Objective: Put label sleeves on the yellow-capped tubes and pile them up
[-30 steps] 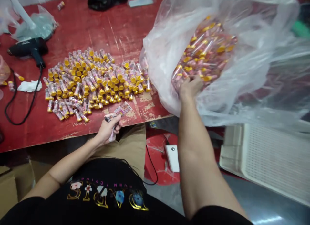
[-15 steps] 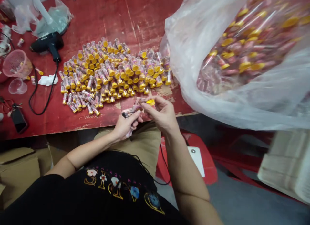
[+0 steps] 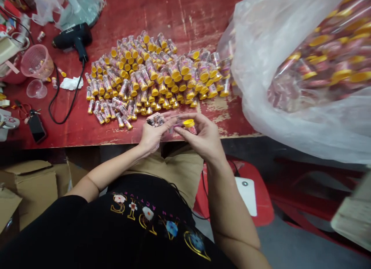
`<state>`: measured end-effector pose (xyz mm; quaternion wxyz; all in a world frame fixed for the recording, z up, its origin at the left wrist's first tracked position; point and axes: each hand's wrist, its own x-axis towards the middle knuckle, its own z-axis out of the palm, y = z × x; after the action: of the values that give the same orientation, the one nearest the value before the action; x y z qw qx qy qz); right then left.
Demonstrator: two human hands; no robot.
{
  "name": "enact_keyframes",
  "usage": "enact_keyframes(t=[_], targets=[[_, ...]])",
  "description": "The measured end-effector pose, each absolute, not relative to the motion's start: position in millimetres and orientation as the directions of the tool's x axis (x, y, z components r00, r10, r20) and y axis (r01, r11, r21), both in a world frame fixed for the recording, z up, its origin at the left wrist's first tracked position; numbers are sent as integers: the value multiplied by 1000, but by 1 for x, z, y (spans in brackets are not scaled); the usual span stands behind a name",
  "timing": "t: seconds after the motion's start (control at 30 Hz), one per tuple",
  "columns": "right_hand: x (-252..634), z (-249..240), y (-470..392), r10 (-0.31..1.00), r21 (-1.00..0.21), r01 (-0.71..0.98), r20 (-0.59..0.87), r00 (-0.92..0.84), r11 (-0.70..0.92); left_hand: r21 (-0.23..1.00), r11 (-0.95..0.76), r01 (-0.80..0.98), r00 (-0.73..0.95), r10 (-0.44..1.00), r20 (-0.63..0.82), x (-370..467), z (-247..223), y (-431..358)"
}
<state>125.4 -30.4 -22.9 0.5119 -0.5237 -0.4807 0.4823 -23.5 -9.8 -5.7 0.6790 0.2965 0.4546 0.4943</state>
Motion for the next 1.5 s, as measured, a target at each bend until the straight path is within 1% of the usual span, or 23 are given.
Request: enact_keyframes(t=[0.1, 0.23, 0.27, 0.37, 0.43, 0.53, 0.67, 0.77, 0.87, 1.0, 1.07, 1.13, 1.2, 1.27, 1.33, 1.37, 1.43, 1.5], targets=[[124, -28, -33, 992, -998, 49, -31, 125, -37, 861, 333, -384, 80, 941, -328, -26, -10, -10], [122, -30, -32, 984, -997, 67, -23, 178, -36, 879, 207, -430, -3, 973, -231, -24, -14, -10], [121, -30, -32, 978, -997, 68, -15, 207, -29, 878, 203, -434, -9, 973, -229, -24, -14, -11], [118, -30, -33, 954, -997, 71, 14, 300, -8, 860, 320, -397, 57, 944, -324, -24, -15, -11], [116, -30, -34, 949, -998, 58, 15, 314, -4, 847, 369, -383, 78, 926, -369, -25, -15, -9], [113, -30, -35, 954, -999, 41, 6, 301, -7, 833, 385, -398, 61, 917, -395, -27, -14, -6], [108, -28, -35, 938, -992, 126, 59, 343, 16, 811, 442, -383, 84, 891, -446, -25, -12, -3], [106, -29, -33, 956, -989, 146, 41, 290, -2, 816, 419, -398, 45, 898, -438, -22, -14, -2], [107, -35, -31, 957, -998, 53, 1, 289, -16, 784, 446, -433, 26, 875, -484, -21, -15, -1], [114, -39, -38, 913, -981, -164, 28, 407, 103, 670, 510, -539, 45, 812, -582, -23, -10, 3], [114, -37, -46, 917, -974, -184, 49, 395, 131, 619, 546, -565, 70, 779, -624, -24, -6, 3], [109, -33, -55, 933, -982, -132, 82, 350, 136, 594, 578, -560, 88, 754, -650, -24, -2, 0], [100, -32, -60, 925, -984, -54, 140, 354, 170, 582, 603, -545, 108, 739, -665, -22, 2, -5], [91, -34, -61, 881, -976, 19, 202, 428, 215, 567, 622, -539, 133, 728, -672, -20, 5, -11], [85, -41, -61, 822, -973, 70, 223, 524, 220, 546, 636, -545, 159, 718, -677, -19, 8, -15], [84, -44, -61, 801, -976, 69, 208, 561, 205, 537, 639, -550, 169, 715, -679, -20, 8, -17], [86, -50, -63, 789, -985, 7, 140, 598, 170, 531, 635, -561, 164, 714, -680, -20, 7, -19], [91, -52, -68, 823, -986, -98, 59, 564, 138, 551, 607, -573, 127, 730, -672, -21, 5, -20]])
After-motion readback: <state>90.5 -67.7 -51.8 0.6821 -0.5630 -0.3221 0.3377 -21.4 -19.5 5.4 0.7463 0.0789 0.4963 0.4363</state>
